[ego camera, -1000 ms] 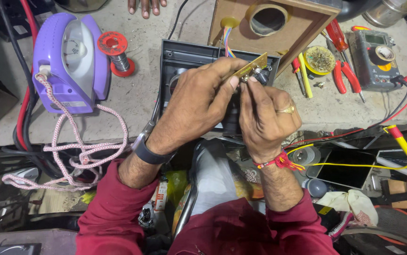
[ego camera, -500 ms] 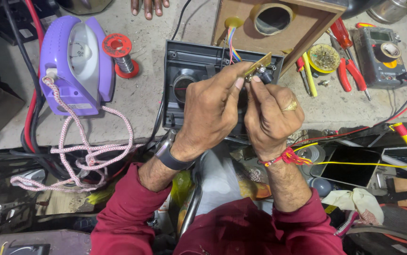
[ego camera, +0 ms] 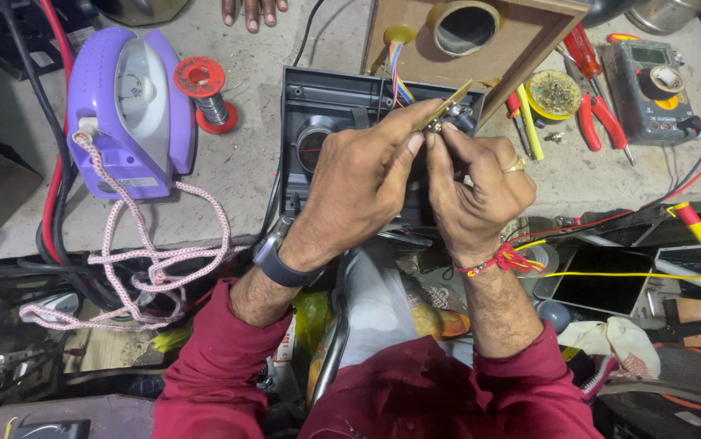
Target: The person is repairing an electronic device, likely a speaker, by manipulating a circuit board and connecting wires. They use a screwdriver to adjust components and a multimeter to test connections, then reassemble the device casing.
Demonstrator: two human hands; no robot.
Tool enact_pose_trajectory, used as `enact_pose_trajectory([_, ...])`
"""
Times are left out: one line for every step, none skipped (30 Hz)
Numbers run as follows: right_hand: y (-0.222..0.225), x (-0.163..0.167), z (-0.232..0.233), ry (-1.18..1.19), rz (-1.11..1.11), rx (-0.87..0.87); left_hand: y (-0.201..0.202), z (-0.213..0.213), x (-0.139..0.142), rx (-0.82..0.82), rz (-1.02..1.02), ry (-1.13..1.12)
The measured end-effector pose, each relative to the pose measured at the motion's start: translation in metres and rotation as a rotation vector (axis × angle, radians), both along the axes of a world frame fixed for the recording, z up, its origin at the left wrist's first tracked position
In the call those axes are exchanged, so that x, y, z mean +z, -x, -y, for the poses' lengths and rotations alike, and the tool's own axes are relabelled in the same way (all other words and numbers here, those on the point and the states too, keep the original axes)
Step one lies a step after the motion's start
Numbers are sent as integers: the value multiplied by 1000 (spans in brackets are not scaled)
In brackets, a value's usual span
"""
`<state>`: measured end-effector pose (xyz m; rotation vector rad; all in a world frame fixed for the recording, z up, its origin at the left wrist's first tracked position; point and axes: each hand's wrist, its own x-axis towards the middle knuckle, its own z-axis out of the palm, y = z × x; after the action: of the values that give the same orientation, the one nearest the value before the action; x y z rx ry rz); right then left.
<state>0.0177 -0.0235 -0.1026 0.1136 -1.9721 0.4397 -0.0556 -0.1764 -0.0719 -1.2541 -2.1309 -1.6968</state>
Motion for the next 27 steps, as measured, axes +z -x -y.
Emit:
enact_pose_trajectory([-2,1,1,-3,-1,4,-1,2,1,-2,46,53])
enact_pose_trajectory([-4,2,1,-7,-2,7,-3,4,1,-15,-18,2])
enact_pose_trajectory([-6,4,1,-12,-6,4,-6,5,1,-27,-78,-49])
enact_pose_trajectory([-6,5,1,-18,-8,4,-6,5,0,-38,-138,-100])
enact_pose_trajectory([-8,7,2,-24,-9,4,-8,6,0,-38,-131,-91])
enact_pose_trajectory([-9,8,3,-20,-5,2,-8,6,-1,-38,-121,-81])
enact_pose_trajectory([-9,9,4,-16,-5,1,-8,7,-1,-37,-115,-70])
enact_pose_trajectory([-9,9,5,-13,-6,-2,-8,7,-2,-37,-125,-79])
enact_pose_trajectory([-9,10,6,-31,-10,-4,-8,7,-3,-36,-132,-88])
enact_pose_trajectory([-9,11,7,-48,-15,-6,-8,7,-4,-35,-140,-96])
enact_pose_trajectory([-8,12,7,-67,-20,-8,-8,6,-5,-35,-137,-105])
enact_pose_trajectory([-8,13,7,-96,-17,-9,-8,7,-5,-36,-131,-115])
enact_pose_trajectory([-8,14,6,-125,-16,-9,-7,7,-5,-36,-128,-124])
enact_pose_trajectory([-7,15,5,-156,-17,-9,-7,7,-5,-42,-123,-127])
enact_pose_trajectory([-6,17,5,-177,-17,-18,-5,7,-5,-50,-118,-130])
enact_pose_trajectory([-6,18,4,-197,-16,-25,-6,7,-4,-56,-111,-133])
enact_pose_trajectory([-6,19,4,-218,-18,-32,-6,8,-4,-56,-113,-128])
enact_pose_trajectory([-6,20,3,-211,-17,-29,-6,8,-3,-54,-115,-122])
enact_pose_trajectory([-7,21,3,-200,-15,-24,-7,9,-2,-51,-115,-112])
enact_pose_trajectory([-7,21,2,-190,-15,-22,-7,10,-1,-55,-107,-103])
enact_pose_trajectory([-8,22,2,-175,-9,-16,-8,10,0,-61,-97,-96])
enact_pose_trajectory([-10,21,2,-159,4,-7,-9,10,0,-66,-83,-88])
enact_pose_trajectory([-11,21,1,-144,16,1,-11,10,1,-73,-95,-103])
enact_pose_trajectory([-11,21,1,-155,9,-5,-11,10,1,-82,-111,-122])
enact_pose_trajectory([-11,20,0,-168,1,-9,-11,9,2,-89,-128,-142])
enact_pose_trajectory([-11,20,-1,-178,-4,-9,-10,8,2,-68,-98,-96])
enact_pose_trajectory([-10,19,-2,-198,-7,-12,-8,7,2,-50,-64,-50])
